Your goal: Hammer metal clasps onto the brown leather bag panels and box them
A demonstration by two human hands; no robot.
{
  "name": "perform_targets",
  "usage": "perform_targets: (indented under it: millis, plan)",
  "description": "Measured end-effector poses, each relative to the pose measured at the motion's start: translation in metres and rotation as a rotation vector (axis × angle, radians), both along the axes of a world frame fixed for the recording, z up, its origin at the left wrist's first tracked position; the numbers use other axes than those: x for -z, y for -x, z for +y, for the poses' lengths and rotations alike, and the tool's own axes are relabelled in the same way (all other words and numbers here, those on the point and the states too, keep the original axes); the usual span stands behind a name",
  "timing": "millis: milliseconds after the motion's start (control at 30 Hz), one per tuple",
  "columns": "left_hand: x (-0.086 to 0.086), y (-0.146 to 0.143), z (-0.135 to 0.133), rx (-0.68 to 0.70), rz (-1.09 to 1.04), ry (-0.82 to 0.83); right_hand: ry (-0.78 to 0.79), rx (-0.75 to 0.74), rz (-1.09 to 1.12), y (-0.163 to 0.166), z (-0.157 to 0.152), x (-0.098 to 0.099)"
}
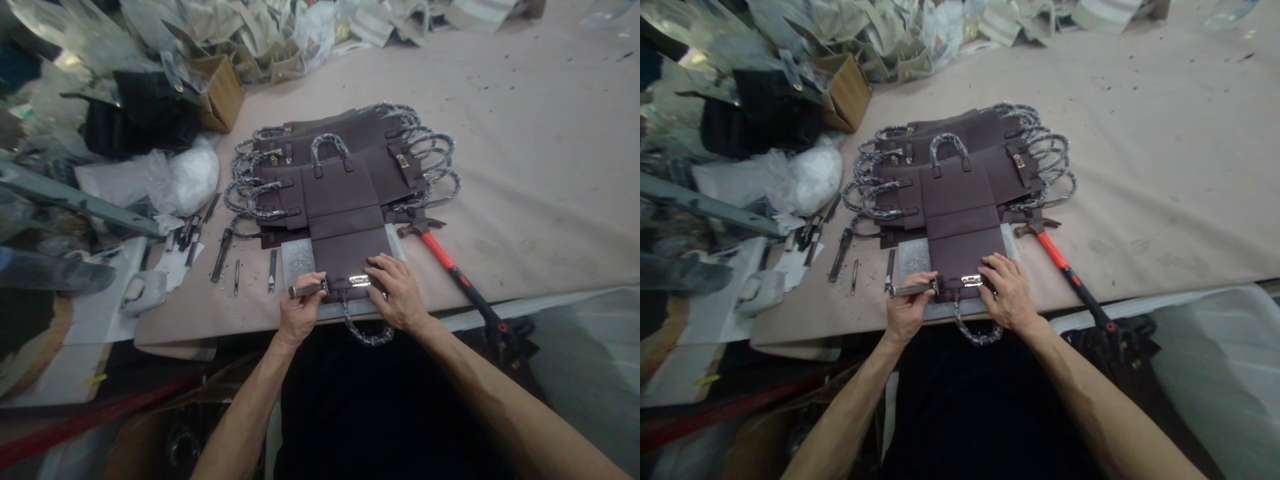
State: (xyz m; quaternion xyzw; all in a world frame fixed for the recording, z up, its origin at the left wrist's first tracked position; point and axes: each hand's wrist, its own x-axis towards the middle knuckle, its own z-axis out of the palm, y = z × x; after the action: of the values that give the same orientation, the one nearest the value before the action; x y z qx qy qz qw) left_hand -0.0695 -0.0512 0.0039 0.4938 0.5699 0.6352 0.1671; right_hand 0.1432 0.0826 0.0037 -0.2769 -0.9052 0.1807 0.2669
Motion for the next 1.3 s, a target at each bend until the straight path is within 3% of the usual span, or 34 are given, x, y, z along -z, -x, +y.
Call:
perform_targets:
  millis: [400, 1300]
  plan:
    - [0.005, -0.005, 0.002, 0.032, 0.022, -0.012, 0.006, 0.012, -0.011, 0.000, -0.001, -0.002]
    - [0.004, -0.013, 0.000, -0.090, 0.292, 0.065, 0.034, 0.027, 0.003, 0.001, -0.001, -0.001]
